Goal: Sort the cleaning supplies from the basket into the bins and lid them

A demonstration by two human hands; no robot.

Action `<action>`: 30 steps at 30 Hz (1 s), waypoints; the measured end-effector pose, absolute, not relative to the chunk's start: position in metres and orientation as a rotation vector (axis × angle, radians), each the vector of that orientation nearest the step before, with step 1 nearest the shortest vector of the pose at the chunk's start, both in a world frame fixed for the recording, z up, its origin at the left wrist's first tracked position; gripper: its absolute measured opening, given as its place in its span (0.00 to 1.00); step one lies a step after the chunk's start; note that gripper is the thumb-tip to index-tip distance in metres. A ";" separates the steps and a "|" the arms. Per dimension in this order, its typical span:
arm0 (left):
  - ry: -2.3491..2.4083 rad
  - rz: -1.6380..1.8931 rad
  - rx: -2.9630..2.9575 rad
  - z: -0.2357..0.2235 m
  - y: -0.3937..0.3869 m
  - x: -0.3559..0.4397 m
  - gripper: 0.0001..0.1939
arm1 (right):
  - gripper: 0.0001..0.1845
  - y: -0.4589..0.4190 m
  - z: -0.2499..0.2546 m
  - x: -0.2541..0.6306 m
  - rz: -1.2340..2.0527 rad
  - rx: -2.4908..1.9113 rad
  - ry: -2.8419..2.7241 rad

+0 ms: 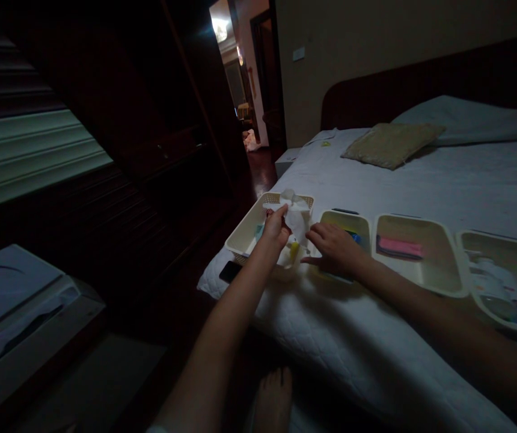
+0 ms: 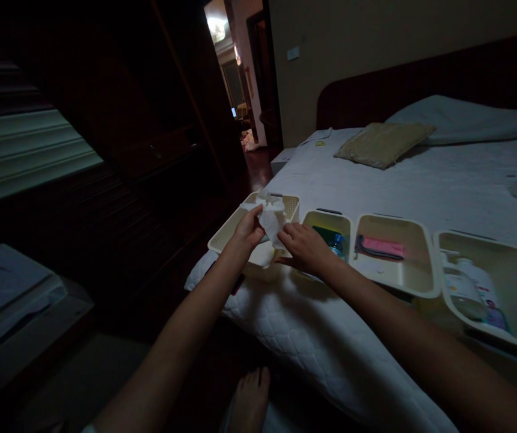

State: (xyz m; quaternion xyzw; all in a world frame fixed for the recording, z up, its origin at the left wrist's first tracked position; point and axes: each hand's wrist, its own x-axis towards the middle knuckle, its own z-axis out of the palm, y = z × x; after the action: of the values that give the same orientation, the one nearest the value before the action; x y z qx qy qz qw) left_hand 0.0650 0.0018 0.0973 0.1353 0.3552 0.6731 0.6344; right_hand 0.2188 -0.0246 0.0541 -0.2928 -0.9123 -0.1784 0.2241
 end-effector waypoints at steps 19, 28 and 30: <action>0.834 1.465 0.320 0.086 -0.002 0.063 0.15 | 0.06 0.003 0.080 0.239 0.775 -1.094 -1.641; 0.849 1.392 0.347 0.076 0.003 0.076 0.07 | 0.10 0.004 0.106 0.250 0.909 -1.020 -1.276; 0.872 1.378 0.377 0.077 0.000 0.078 0.04 | 0.11 0.005 0.107 0.257 0.864 -1.041 -1.206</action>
State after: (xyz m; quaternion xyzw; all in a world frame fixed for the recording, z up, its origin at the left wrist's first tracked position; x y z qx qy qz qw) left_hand 0.0783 0.0005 0.0769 0.1671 0.3868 0.6113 0.6700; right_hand 0.2575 0.0052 0.1074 -0.4523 -0.5237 0.3754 0.6166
